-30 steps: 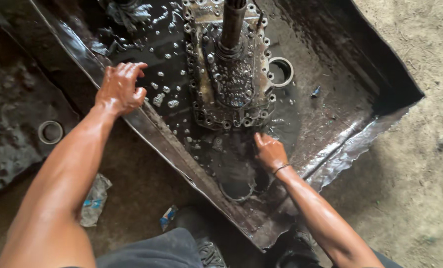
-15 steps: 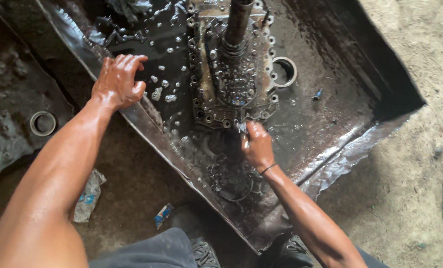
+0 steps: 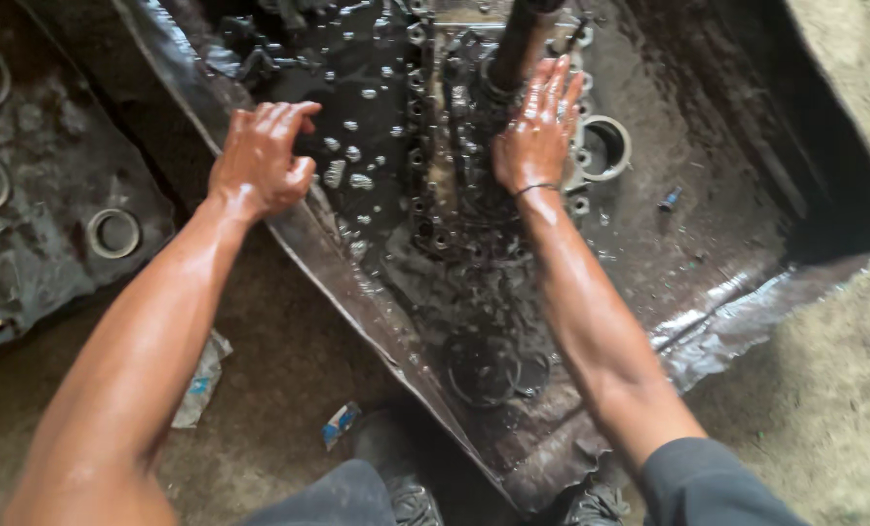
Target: The person scrubs a large engine block submerged in a dark liquid within a metal tray using both hands. They repeatedly rub the surface and crevices of the engine block, occasionally lifting small components to clean them before placing them back into the tray.
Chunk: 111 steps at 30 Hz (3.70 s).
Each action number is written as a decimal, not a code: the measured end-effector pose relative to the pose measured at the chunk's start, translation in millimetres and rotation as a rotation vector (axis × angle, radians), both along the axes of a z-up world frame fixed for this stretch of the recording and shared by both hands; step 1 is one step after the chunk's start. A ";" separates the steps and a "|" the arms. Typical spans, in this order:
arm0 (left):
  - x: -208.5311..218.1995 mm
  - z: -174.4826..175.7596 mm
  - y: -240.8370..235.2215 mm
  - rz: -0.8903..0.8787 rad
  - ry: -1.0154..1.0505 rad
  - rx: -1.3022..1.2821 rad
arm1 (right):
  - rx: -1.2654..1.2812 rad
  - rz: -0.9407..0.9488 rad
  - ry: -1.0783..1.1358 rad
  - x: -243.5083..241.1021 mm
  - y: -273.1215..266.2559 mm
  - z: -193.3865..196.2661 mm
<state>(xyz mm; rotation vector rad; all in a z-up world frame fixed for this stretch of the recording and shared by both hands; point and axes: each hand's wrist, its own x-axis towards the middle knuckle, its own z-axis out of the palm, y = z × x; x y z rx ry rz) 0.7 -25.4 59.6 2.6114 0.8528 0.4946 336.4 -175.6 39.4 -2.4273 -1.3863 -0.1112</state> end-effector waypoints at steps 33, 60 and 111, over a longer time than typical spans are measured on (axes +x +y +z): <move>2.5 10.2 -4.9 0.000 0.052 0.024 | 0.164 0.332 -0.211 -63.5 -95.5 9.3; 5.3 -10.4 3.2 -0.085 0.153 0.094 | 0.561 -0.132 0.371 3.9 -196.9 -24.9; 291.3 109.9 -17.7 0.115 -0.894 -0.361 | 0.256 0.318 0.721 -44.2 -85.6 236.0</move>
